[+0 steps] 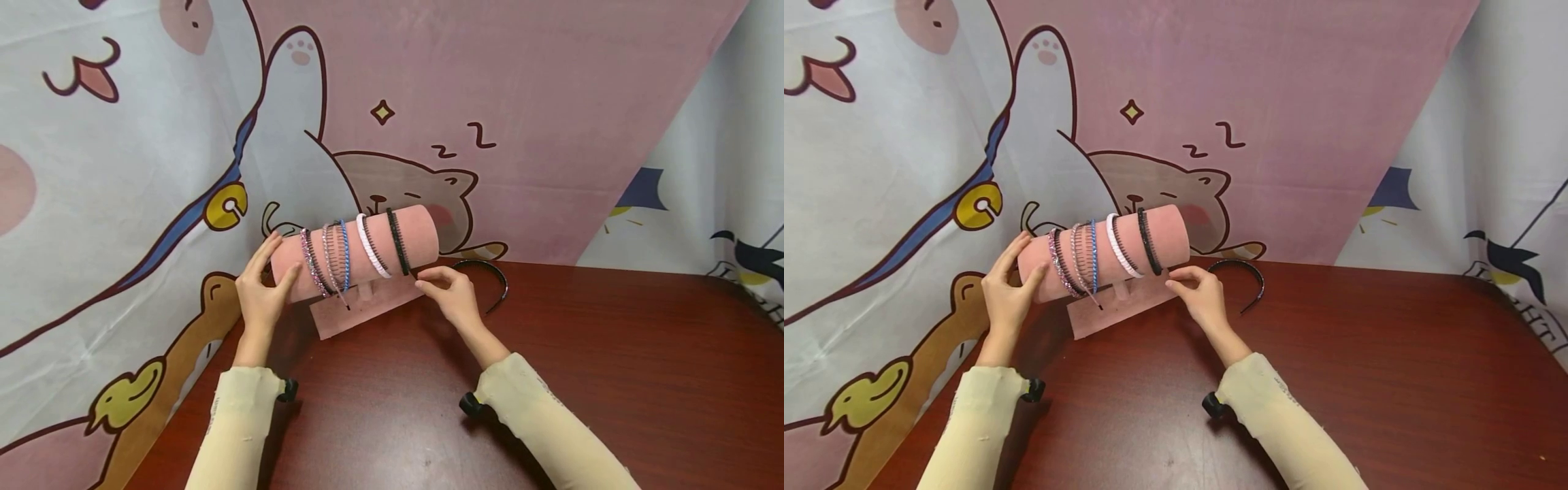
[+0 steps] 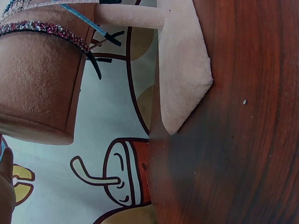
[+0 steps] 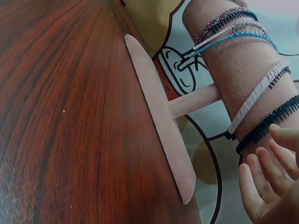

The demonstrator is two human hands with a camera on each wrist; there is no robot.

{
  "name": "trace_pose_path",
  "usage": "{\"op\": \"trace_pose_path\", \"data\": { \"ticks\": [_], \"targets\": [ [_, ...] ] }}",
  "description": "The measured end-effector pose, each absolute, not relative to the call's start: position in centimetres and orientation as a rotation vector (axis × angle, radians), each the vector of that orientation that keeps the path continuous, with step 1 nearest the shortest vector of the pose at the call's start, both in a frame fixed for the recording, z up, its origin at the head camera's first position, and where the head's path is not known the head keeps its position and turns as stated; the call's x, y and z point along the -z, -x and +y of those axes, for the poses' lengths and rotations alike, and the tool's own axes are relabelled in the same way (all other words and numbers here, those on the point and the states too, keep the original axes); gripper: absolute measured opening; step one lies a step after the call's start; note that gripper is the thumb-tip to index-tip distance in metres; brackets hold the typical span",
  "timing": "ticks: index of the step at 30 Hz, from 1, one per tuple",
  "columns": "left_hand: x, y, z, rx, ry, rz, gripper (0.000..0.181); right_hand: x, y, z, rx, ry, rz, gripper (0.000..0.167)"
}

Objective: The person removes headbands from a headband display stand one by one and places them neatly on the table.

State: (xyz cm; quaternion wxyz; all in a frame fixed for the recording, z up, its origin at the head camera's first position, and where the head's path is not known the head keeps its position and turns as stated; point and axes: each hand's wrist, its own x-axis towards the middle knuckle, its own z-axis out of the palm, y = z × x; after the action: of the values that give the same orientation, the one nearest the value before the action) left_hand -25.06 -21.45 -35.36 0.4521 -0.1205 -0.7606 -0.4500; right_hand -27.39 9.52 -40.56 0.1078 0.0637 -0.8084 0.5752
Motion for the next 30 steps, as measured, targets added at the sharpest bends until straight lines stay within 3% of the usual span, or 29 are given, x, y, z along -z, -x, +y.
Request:
{"op": "trace_pose_path", "data": {
  "ticks": [30],
  "targets": [
    [35.3,25.0,-21.5,1.116,0.301,-1.868,0.049,40.7,27.7,6.1,-1.757,-0.179,-2.091,0.021]
  ]
}}
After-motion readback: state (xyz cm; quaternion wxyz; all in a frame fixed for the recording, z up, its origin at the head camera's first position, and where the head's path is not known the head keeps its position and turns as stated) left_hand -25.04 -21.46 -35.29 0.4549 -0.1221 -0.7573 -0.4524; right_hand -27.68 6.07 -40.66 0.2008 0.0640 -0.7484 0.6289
